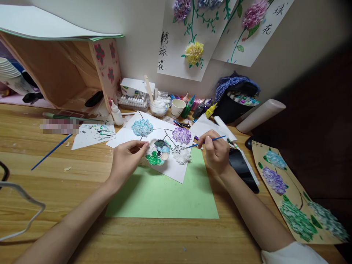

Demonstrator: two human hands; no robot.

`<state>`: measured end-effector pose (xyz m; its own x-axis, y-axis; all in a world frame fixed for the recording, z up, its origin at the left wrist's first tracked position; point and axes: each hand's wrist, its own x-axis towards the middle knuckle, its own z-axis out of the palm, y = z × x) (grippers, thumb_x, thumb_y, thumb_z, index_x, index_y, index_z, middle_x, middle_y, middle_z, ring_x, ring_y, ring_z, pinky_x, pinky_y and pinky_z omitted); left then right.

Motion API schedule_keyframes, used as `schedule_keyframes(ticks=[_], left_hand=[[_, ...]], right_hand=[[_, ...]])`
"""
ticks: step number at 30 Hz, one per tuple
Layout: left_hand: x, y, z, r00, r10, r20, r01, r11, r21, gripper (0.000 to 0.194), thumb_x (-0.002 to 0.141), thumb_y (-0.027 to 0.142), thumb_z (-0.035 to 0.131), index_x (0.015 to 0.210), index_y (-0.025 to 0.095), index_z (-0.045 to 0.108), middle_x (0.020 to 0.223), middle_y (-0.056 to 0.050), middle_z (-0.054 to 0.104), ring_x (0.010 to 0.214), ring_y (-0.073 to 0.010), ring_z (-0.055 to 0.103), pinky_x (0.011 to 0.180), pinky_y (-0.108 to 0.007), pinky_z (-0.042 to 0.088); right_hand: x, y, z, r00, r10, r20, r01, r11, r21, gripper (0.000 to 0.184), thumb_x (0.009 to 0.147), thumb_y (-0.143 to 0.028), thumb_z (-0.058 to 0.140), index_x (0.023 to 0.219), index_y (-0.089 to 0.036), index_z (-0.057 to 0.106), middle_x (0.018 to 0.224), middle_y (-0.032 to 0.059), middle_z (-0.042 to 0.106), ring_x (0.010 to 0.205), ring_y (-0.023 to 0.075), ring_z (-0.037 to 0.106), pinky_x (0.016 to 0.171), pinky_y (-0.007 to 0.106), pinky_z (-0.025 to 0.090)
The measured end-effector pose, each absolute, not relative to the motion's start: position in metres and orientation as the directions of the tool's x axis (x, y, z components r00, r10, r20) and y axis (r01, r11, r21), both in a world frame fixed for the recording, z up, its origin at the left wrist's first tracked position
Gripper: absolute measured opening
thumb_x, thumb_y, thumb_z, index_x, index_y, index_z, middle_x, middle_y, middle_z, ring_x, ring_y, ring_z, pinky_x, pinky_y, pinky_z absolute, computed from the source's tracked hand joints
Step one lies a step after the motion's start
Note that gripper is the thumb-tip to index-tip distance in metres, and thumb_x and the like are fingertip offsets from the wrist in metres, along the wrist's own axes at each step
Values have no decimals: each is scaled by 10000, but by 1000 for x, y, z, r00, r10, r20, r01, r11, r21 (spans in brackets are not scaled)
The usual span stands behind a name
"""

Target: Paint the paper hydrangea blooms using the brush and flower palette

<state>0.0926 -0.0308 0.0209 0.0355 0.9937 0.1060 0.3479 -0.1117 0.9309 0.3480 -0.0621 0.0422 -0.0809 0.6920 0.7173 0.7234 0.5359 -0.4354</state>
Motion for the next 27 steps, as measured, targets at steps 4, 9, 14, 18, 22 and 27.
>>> schedule_keyframes(ticks=[4, 9, 14, 18, 22, 27], left_hand=[[93, -31, 21, 31, 995, 92, 344, -98, 934, 296, 720, 444, 688, 836, 178, 752, 821, -47, 757, 717, -191, 681, 643, -260, 518], [92, -33, 22, 41, 996, 81, 336, -90, 937, 301, 722, 449, 684, 838, 180, 752, 815, -47, 756, 717, -191, 681, 631, -256, 516], [93, -32, 22, 41, 996, 84, 338, -92, 937, 302, 717, 457, 683, 830, 185, 751, 816, -48, 757, 715, -194, 681, 634, -263, 520], [93, -33, 23, 36, 996, 77, 335, -84, 938, 300, 716, 451, 687, 831, 182, 751, 809, -49, 756, 716, -193, 681, 635, -260, 519], [93, -33, 24, 34, 997, 74, 338, -81, 938, 295, 719, 445, 687, 837, 182, 750, 825, -47, 757, 722, -191, 681, 643, -260, 519], [93, -33, 24, 38, 996, 78, 343, -86, 935, 292, 725, 445, 682, 837, 183, 749, 829, -47, 756, 732, -194, 684, 651, -264, 521]], right_hand=[[348, -62, 43, -58, 718, 694, 703, 523, -482, 348, 949, -218, 331, 647, -212, 502, 626, 6, 536, 613, 147, 515, 629, 305, 403], [348, -59, 39, -79, 734, 675, 703, 521, -484, 341, 950, -242, 335, 662, -215, 515, 638, 11, 546, 641, 160, 533, 652, 312, 418], [348, -61, 41, -62, 726, 685, 680, 533, -503, 351, 956, -259, 329, 664, -219, 518, 640, 16, 554, 630, 159, 532, 646, 316, 423], [347, -61, 42, -143, 729, 669, 687, 560, -464, 330, 950, -236, 334, 675, -218, 517, 649, 22, 553, 647, 163, 529, 649, 316, 423], [346, -61, 42, -111, 718, 687, 678, 560, -476, 328, 948, -215, 337, 671, -216, 512, 645, 20, 544, 640, 157, 517, 645, 313, 417], [346, -61, 43, -186, 712, 677, 692, 584, -424, 316, 943, -201, 335, 682, -218, 511, 654, 22, 552, 659, 161, 532, 644, 314, 423]])
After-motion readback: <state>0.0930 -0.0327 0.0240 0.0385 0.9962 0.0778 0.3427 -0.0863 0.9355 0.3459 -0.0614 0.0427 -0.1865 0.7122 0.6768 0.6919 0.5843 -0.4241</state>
